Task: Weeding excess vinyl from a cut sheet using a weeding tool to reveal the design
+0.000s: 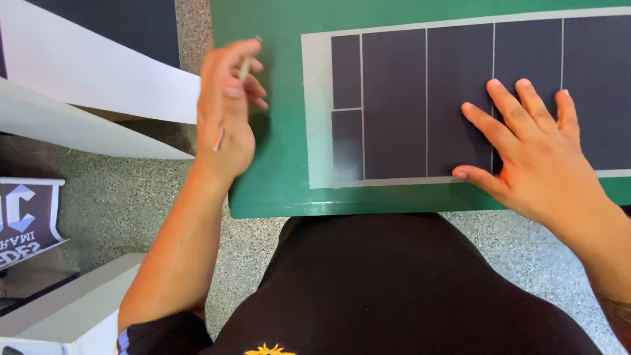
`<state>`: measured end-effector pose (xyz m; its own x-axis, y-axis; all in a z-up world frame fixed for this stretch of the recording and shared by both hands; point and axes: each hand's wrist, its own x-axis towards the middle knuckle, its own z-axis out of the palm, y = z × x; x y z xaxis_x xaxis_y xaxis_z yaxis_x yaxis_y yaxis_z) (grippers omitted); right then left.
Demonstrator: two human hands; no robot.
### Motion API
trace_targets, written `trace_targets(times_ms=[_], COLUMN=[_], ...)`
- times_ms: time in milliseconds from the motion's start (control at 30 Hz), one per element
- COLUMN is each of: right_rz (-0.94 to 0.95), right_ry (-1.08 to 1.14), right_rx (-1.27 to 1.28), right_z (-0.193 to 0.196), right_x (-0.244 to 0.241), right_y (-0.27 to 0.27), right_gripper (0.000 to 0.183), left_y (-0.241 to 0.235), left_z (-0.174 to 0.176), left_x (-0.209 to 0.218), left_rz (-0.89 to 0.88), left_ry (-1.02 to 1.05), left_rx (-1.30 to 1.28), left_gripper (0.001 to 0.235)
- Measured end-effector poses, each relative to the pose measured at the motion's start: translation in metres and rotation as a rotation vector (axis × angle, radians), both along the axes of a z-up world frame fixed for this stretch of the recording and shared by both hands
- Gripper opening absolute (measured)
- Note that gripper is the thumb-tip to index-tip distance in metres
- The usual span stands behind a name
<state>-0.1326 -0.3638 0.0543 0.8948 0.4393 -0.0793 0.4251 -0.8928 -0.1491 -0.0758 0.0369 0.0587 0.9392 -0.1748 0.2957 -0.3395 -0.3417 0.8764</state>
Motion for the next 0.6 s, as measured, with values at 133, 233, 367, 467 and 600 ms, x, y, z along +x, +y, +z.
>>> trace_targets(times_ms=[133, 233, 367, 467, 600], right_rz=[0.029, 0.188, 0.16, 0.115, 0.091], right_ry=[-0.17, -0.27, -0.293, -0.297, -0.302], right_rx=[0.012, 0.154, 0.203, 0.226, 0.279], right_z=[-0.002, 0.001, -0.01, -0.021, -0.024], right_x=[0.009, 0.018, 0.017, 0.016, 0.015], right_y=[0.032, 0.074, 0.105, 0.108, 0.109], right_gripper=[0.076, 0.054, 0.046, 0.047, 0.044], left_y=[-0.028, -0.042, -0.045, -0.045, -0.046], left_z=[-0.005, -0.009, -0.024, -0.03, -0.03], left_x=[-0.007, -0.007, -0.007, -0.005, -0.007], left_rz=[-0.044, -0.1, -0.162, -0.216, -0.285], left_ry=[0.194, 0.216, 0.215, 0.17, 0.042], left_rx=[-0.1, -0.04, 0.057, 0.095, 0.16], left_gripper=[0.029, 0.008, 0.012, 0.011, 0.017])
